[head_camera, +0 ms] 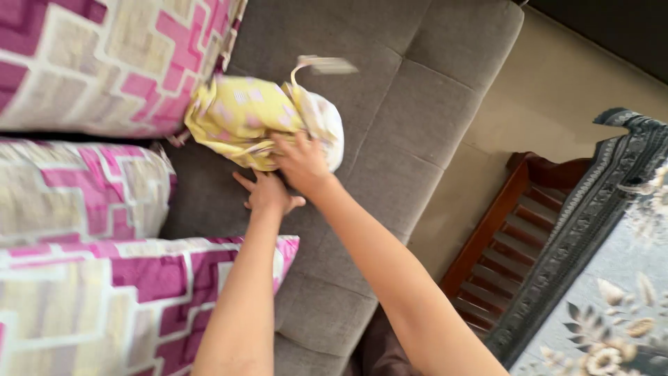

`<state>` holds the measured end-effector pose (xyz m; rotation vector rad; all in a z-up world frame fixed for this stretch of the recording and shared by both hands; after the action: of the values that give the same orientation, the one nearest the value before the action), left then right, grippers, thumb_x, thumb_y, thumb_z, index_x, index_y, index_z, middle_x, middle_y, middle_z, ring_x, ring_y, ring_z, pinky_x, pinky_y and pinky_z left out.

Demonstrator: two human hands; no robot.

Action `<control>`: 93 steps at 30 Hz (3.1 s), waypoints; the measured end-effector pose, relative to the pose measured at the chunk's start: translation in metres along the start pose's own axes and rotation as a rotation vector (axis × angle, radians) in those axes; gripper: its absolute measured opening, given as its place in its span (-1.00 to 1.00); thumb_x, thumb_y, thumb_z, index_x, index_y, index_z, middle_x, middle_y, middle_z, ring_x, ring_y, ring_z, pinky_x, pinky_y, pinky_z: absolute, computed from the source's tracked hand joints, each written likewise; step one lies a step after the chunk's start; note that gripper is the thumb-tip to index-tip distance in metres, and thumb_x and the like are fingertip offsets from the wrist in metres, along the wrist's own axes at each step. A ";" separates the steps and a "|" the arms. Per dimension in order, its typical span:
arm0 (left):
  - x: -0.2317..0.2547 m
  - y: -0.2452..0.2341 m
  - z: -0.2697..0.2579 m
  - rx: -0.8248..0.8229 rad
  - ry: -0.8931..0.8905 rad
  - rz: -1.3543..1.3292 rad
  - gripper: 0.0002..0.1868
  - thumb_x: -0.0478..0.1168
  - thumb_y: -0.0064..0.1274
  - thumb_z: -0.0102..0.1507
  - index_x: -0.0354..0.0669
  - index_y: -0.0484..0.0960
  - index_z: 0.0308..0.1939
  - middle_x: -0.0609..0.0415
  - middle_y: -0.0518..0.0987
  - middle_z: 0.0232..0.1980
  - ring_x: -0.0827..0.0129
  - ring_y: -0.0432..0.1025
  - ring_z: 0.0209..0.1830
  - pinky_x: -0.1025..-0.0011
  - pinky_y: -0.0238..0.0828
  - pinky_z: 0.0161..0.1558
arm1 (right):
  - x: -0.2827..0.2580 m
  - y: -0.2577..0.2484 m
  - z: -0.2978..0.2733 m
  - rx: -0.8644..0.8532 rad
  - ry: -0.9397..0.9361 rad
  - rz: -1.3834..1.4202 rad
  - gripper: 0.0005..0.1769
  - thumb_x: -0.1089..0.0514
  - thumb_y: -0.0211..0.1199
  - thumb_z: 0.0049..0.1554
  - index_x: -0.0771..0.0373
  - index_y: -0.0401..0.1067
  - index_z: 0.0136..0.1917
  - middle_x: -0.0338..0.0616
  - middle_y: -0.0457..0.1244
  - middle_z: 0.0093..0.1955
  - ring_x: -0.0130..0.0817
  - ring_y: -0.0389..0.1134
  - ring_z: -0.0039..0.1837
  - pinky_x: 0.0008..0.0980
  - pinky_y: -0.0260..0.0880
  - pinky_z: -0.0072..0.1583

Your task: The person wipes the surface of a gray sofa using a yellow cloth, moving patterned pillows aside to reach different sections. They then move to a nearby bed and wipe the dark wooden headboard with the same cloth.

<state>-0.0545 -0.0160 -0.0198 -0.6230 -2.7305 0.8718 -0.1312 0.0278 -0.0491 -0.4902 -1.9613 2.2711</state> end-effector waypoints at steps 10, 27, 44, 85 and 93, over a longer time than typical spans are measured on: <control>-0.002 -0.004 0.028 0.048 -0.047 -0.022 0.48 -0.01 0.56 -0.04 -0.40 -0.28 0.58 -0.10 -0.61 0.66 -0.44 -0.38 0.63 -0.14 0.27 0.39 | 0.247 -0.015 -0.262 -0.226 0.723 -0.434 -0.45 0.18 0.15 0.11 0.02 0.39 0.39 0.19 0.13 0.55 -0.01 0.05 0.62 0.15 -0.08 0.51; 0.257 0.095 -0.035 0.369 0.966 0.076 -0.43 -0.25 0.19 0.22 0.19 0.49 0.32 -0.09 -0.16 0.67 -0.19 -0.35 0.67 -0.55 -0.19 0.39 | 0.238 -0.056 -0.292 0.270 1.087 0.423 -0.20 -0.05 0.61 -0.08 0.26 0.41 0.33 0.20 0.17 0.27 0.12 0.28 0.27 -0.08 0.35 0.26; 0.280 0.110 -0.022 0.255 0.672 0.242 -0.58 -0.35 0.19 0.20 0.05 0.42 0.07 0.16 -0.24 0.69 -0.07 -0.36 0.67 -0.69 -0.23 0.31 | 0.209 -0.066 -0.257 -0.127 1.301 0.428 0.17 -0.04 0.68 -0.26 0.02 0.13 0.51 0.20 -0.06 0.51 0.22 0.10 0.41 0.03 0.37 0.22; 0.106 0.009 0.058 0.764 0.340 -0.338 -0.13 -0.01 0.45 0.16 0.03 0.21 0.40 -0.17 -0.09 0.65 -0.19 -0.22 0.67 -0.56 -0.21 0.40 | 0.202 -0.060 -0.242 -0.161 1.305 0.201 0.10 0.02 0.68 -0.23 0.05 0.18 0.48 0.24 -0.04 0.48 0.28 0.08 0.45 0.10 0.33 0.28; 0.113 -0.019 0.055 0.403 0.115 -0.380 -0.38 -0.12 0.34 0.18 0.30 0.34 0.23 -0.01 -0.41 0.69 -0.07 -0.58 0.68 -0.55 -0.54 0.43 | 0.206 -0.090 -0.227 -0.074 1.282 0.271 0.08 0.09 0.65 -0.20 0.08 0.20 0.50 0.21 -0.01 0.43 0.21 0.12 0.41 0.05 0.32 0.30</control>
<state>-0.1781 -0.0063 -0.0450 -0.0690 -2.3525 1.1885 -0.2683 0.3155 -0.0240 -1.7180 -1.2741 1.2570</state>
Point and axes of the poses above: each hand's wrist, its own z-axis towards the middle knuckle, its own y-axis out of the palm, x = y × z, the point moved 5 cm from there along z, towards the middle knuckle
